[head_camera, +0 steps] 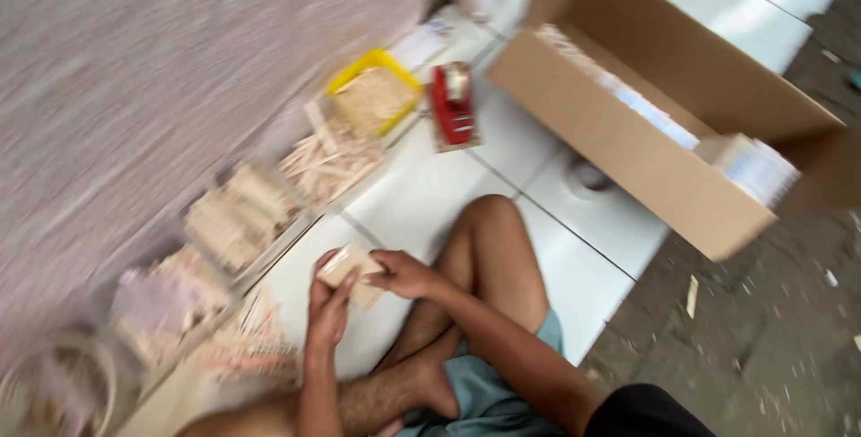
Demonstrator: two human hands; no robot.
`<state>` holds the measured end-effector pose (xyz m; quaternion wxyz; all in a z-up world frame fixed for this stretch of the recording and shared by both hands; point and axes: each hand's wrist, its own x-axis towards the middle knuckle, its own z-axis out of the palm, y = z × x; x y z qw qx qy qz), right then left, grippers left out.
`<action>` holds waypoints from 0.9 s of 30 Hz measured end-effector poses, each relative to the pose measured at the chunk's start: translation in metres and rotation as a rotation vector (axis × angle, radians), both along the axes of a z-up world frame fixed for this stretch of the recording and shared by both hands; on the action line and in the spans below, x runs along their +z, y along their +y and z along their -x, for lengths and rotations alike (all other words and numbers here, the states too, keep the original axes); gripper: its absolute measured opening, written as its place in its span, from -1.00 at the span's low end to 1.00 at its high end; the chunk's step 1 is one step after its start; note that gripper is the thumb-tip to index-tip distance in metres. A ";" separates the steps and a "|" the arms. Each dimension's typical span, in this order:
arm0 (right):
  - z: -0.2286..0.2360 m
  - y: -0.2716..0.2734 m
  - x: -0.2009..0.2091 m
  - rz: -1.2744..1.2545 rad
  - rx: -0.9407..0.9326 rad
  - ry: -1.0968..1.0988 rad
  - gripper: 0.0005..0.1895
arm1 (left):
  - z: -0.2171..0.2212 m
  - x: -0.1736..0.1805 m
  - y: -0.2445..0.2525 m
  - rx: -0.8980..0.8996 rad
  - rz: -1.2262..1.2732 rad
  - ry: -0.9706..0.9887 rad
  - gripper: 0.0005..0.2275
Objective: Sorting and bundling wooden sticks into various containers while sitting on the floor.
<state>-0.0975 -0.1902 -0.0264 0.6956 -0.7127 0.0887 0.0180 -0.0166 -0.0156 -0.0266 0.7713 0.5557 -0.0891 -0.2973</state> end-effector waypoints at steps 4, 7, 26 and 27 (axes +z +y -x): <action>0.029 -0.045 0.011 -0.341 -0.196 -0.038 -0.83 | -0.014 -0.019 0.005 -0.157 0.003 0.109 -0.49; 0.072 -0.122 0.014 -0.412 -0.630 0.289 -0.21 | -0.016 -0.022 -0.002 -0.150 -0.145 0.118 -0.56; 0.294 -0.471 0.035 1.041 -1.016 0.840 -0.57 | -0.018 -0.045 -0.004 -0.081 -0.454 0.129 -0.61; 0.292 -0.475 0.019 1.186 -0.987 0.842 -0.67 | -0.013 -0.025 -0.008 -0.072 -0.472 0.164 -0.63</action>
